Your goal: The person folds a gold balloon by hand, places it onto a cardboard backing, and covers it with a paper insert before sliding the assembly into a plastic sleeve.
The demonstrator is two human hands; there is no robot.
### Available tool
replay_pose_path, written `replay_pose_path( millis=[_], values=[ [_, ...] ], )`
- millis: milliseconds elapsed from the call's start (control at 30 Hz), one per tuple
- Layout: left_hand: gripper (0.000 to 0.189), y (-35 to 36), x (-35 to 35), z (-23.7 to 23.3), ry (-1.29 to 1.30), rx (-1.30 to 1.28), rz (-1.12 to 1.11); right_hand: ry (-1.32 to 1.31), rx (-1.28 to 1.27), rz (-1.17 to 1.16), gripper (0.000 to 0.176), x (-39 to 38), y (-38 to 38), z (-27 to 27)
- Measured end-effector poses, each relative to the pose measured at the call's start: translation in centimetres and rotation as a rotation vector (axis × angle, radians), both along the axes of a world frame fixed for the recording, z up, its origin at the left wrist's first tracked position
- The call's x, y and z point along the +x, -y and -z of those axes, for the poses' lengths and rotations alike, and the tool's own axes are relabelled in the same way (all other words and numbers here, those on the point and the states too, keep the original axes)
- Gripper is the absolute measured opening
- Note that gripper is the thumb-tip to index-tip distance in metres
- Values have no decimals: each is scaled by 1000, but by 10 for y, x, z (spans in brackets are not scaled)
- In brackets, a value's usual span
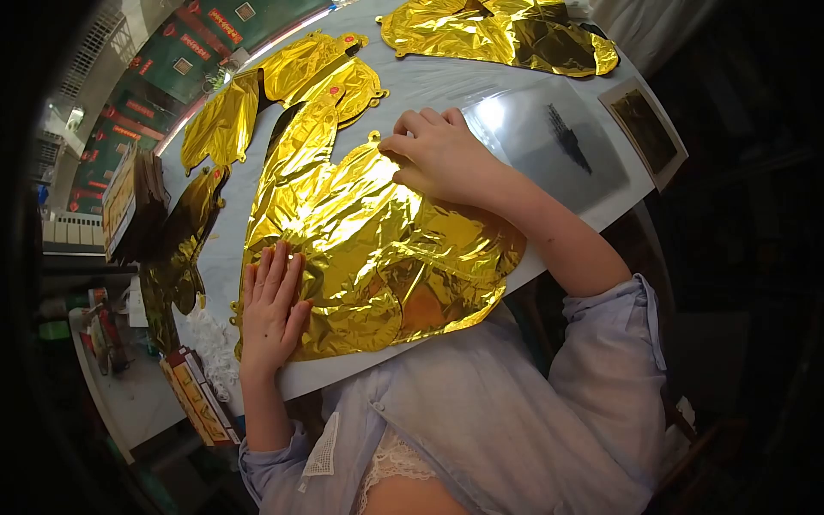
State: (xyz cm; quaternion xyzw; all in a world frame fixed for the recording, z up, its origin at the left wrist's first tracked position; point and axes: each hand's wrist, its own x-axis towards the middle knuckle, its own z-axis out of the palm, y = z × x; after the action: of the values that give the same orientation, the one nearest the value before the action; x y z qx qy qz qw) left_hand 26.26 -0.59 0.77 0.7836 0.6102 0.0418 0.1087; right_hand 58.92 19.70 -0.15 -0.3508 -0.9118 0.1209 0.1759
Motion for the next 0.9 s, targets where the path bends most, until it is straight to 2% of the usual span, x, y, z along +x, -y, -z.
replay_pose_path(
  millis=[367, 467, 533, 600, 633, 767, 833, 867, 900],
  values=[
    [62, 1, 2, 1, -18, 28, -5, 64, -16, -19, 41, 4, 0, -6],
    [61, 1, 2, 3, -15, 53, -6, 11, 34, -2, 41, 15, 15, -32],
    [61, 1, 2, 2, -15, 57, 3, 109, 59, -94, 43, 28, 42, -64],
    [61, 1, 1, 2, -9, 57, 0, 150, -79, -230, 47, 44, 70, -79],
    [61, 1, 1, 2, -7, 59, 2, 215, -195, -292, 55, 52, 82, -81],
    [61, 0, 0, 3, 2, 62, -2, 292, -299, -217, 57, 75, 125, -53],
    [62, 0, 1, 3, 0, 59, 1, 119, -267, -146, 49, 84, 136, -34],
    [62, 1, 1, 3, 3, 57, -1, 122, -269, -147, 49, 88, 138, -29],
    [62, 1, 1, 3, 4, 58, -3, 64, -245, -139, 41, 92, 140, -25]
  ],
)
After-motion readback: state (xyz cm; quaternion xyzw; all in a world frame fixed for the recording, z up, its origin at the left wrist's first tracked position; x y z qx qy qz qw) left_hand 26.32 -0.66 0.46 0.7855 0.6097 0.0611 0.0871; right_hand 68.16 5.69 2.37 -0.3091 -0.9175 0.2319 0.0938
